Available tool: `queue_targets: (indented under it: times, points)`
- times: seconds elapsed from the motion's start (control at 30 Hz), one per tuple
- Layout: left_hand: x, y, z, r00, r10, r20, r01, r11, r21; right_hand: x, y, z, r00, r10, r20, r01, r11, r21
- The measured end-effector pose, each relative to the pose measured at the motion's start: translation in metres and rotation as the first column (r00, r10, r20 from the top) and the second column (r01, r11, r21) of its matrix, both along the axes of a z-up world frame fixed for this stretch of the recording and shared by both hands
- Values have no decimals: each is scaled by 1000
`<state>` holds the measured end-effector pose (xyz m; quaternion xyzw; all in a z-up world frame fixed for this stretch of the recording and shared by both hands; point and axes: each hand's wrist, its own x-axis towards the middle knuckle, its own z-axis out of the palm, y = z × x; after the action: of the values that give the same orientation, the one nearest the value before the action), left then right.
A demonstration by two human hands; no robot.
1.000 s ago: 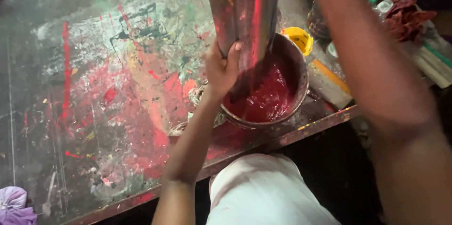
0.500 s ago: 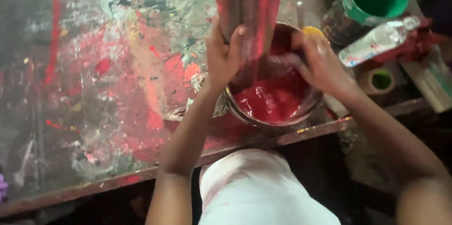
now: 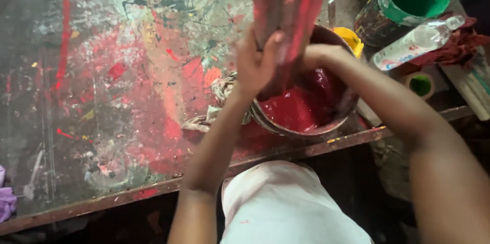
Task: The person wipes red ink from a squeegee by hand, scrapes ink from the blade into a bucket, and cleans the frame with a cloth.
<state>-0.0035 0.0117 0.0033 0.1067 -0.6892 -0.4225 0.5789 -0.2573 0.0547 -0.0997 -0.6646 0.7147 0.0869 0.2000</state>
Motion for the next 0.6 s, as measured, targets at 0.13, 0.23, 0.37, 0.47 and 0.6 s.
queue_targets:
  times: [0.13,0.23,0.37,0.47,0.6]
  points:
    - [-5,8,0,993,-58,106,39,985,170,21,-2,-18,994,110,-25,-106,987,122]
    - [-2,14,5,997,-59,49,52,990,134,25,3,11,985,166,-42,-161,982,98]
    - [-1,8,8,995,-20,95,2,982,187,29,44,79,994,112,13,-105,965,-241]
    - [-5,5,6,991,15,135,-41,981,191,36,88,128,992,83,97,-10,807,-591]
    - [-20,6,6,987,50,155,-73,987,144,45,106,155,772,-283,569,565,714,-413]
